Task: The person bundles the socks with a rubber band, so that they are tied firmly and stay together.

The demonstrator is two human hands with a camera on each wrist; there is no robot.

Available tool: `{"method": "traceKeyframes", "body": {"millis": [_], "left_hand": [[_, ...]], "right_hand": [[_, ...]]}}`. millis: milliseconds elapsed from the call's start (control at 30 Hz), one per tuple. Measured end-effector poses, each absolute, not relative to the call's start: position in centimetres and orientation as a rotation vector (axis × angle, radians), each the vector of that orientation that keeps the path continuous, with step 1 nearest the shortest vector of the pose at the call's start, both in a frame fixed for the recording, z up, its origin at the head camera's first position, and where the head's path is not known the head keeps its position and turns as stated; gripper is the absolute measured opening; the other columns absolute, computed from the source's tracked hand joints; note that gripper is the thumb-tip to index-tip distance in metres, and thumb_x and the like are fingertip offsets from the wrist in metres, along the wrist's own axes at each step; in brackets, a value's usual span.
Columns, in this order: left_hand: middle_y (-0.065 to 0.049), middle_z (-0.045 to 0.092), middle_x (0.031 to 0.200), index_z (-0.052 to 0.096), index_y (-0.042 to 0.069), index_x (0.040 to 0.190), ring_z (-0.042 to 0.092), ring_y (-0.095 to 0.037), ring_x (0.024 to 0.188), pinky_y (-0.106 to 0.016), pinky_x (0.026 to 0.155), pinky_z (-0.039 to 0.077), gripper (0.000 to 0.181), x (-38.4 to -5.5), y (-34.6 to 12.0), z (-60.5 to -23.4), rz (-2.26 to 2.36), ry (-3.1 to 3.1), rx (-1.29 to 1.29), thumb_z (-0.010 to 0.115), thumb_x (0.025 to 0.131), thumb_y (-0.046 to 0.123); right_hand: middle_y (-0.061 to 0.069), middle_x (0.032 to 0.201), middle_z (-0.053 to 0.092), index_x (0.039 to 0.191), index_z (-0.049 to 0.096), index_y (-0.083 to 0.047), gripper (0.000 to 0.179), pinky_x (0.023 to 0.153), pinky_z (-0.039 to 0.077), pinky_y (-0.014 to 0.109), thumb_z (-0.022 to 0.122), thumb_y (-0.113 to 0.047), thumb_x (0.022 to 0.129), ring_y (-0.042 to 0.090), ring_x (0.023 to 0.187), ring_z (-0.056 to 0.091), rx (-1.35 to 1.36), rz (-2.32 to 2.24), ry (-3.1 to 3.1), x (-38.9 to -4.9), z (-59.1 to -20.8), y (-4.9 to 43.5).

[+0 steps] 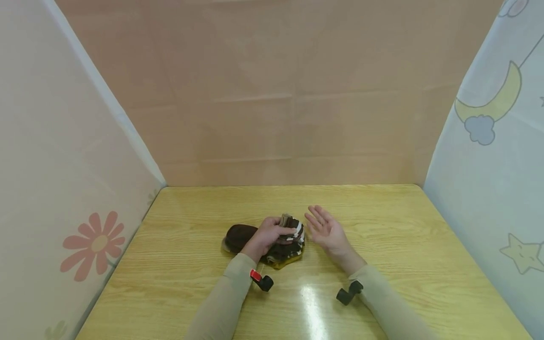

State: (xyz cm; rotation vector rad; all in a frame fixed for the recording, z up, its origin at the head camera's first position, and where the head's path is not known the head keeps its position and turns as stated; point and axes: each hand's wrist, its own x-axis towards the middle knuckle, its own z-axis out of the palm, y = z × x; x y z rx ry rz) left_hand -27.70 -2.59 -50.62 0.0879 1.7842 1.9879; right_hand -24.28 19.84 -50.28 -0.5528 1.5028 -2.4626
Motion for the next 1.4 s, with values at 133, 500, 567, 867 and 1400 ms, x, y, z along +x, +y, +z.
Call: {"method": "traceKeyframes", "body": {"millis": [133, 500, 567, 867, 1400], "left_hand": [[-0.015, 0.074, 0.110, 0.070, -0.002, 0.122, 0.076, -0.024, 0.093, -0.041, 0.083, 0.063, 0.033, -27.6, -2.5, -50.7, 1.975, 1.820, 0.093, 0.080, 0.094, 0.012], [-0.010, 0.073, 0.113, 0.072, 0.006, 0.125, 0.074, -0.025, 0.099, -0.042, 0.081, 0.063, 0.036, -27.1, -2.0, -50.7, 1.907, 1.962, 0.217, 0.083, 0.092, 0.016], [-0.009, 0.074, 0.112, 0.072, 0.007, 0.125, 0.075, -0.025, 0.098, -0.042, 0.081, 0.063, 0.036, -27.0, -1.9, -50.7, 1.906, 1.966, 0.233, 0.083, 0.093, 0.018], [-0.012, 0.074, 0.115, 0.065, 0.007, 0.136, 0.075, -0.026, 0.097, -0.043, 0.087, 0.062, 0.048, -26.8, -2.4, -50.9, 1.895, 1.948, 0.312, 0.076, 0.099, 0.036], [-0.010, 0.058, 0.138, 0.057, 0.020, 0.147, 0.070, -0.026, 0.106, -0.047, 0.095, 0.058, 0.041, -26.4, -2.6, -50.1, 1.789, 1.912, 0.485, 0.045, 0.110, 0.031]], "right_hand": [[0.030, 0.172, -0.003, 0.164, -0.006, 0.006, 0.118, 0.121, 0.024, 0.041, 0.082, 0.009, 0.085, 0.051, 0.157, 0.009, -0.667, -2.164, 1.879, -24.3, -50.2, 19.7], [0.027, 0.173, 0.003, 0.165, -0.002, 0.004, 0.134, 0.119, 0.031, 0.051, 0.096, -0.020, 0.077, 0.046, 0.155, 0.026, -0.716, -1.575, 2.364, -24.4, -50.7, 18.7], [0.028, 0.173, 0.003, 0.165, -0.003, 0.004, 0.133, 0.118, 0.033, 0.049, 0.095, -0.019, 0.079, 0.046, 0.154, 0.029, -0.731, -1.586, 2.349, -24.4, -50.8, 18.7], [0.030, 0.166, 0.029, 0.167, 0.002, -0.001, 0.127, 0.114, 0.041, 0.048, 0.094, -0.017, 0.080, 0.043, 0.147, 0.043, -0.733, -1.640, 2.353, -24.3, -50.3, 18.6], [0.028, 0.172, 0.011, 0.167, 0.000, -0.002, 0.126, 0.114, 0.036, 0.065, 0.091, -0.014, 0.082, 0.054, 0.153, 0.024, -0.773, -1.695, 2.435, -24.8, -50.2, 19.9]]}}
